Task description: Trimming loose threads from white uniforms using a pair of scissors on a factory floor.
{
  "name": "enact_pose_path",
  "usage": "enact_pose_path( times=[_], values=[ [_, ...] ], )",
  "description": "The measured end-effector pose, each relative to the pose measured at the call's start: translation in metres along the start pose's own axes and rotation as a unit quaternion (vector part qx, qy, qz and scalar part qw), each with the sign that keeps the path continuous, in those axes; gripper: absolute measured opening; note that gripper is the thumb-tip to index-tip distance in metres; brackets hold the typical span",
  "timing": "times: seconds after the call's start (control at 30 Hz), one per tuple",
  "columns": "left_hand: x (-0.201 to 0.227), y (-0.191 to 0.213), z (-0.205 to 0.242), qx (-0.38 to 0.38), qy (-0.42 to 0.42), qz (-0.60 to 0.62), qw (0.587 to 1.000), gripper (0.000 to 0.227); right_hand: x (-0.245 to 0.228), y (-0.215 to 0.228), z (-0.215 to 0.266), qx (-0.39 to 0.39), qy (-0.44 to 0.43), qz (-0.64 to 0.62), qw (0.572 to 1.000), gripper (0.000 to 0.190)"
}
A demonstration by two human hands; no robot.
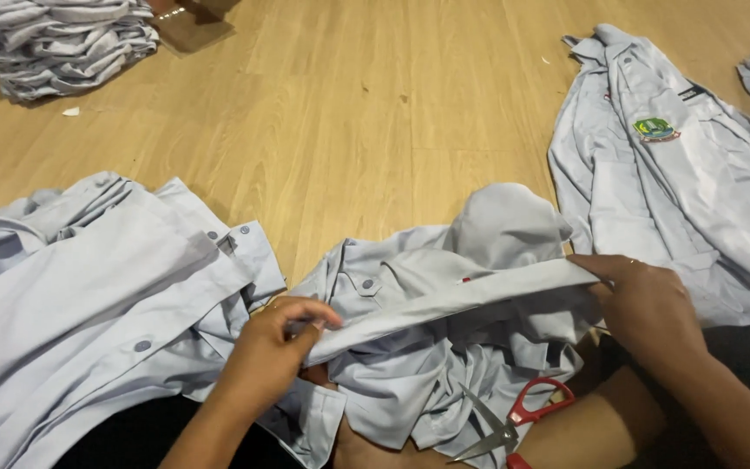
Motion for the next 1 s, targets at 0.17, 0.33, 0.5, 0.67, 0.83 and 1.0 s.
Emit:
enact_pose_path(
  times=[0.17, 0.33, 0.5, 0.67, 0.83, 1.0],
  values=[
    [-0.008, -0.008, -0.004, 0.026, -0.092, -0.124, 0.988, 0.031, -0.003, 0.003, -0.001, -0.012, -0.010, 0.021, 1.000, 0.046],
    [-0.009, -0.012, 0.003, 0.057, -0.228, -0.235, 0.943, 0.046, -0.007, 0.009, 0.002, -0.021, -0.032, 0.003, 0.999, 0.049],
    [0.014, 0.004, 0.019, 0.237, -0.329, -0.171, 0.898, 0.014, -0.011, 0.014, 0.005, -0.008, -0.029, -0.007, 1.000, 0.042],
    [0.008, 0.009, 0.015, 0.294, -0.333, -0.194, 0.875, 0.006, -0.018, 0.020, 0.012, -0.037, -0.075, -0.006, 0.996, 0.047],
    [-0.023, 0.054, -0.003, 0.440, -0.159, -0.130, 0.874, 0.021, -0.020, 0.041, 0.018, -0.063, -0.083, -0.043, 0.994, 0.026],
    [0.006, 0.061, 0.009, 0.389, -0.091, -0.122, 0.909, 0.029, -0.036, 0.052, 0.011, -0.044, -0.050, -0.143, 0.987, 0.034]
  ],
)
Point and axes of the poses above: each hand's wrist, its own z-axis away from the middle knuckle, its own y-axis out of the back of the hand, x = y × z, the point moved 4 cm from there along -z, towards the middle knuckle, and after that the axes turned 5 degrees about y, right-handed, at the moved point
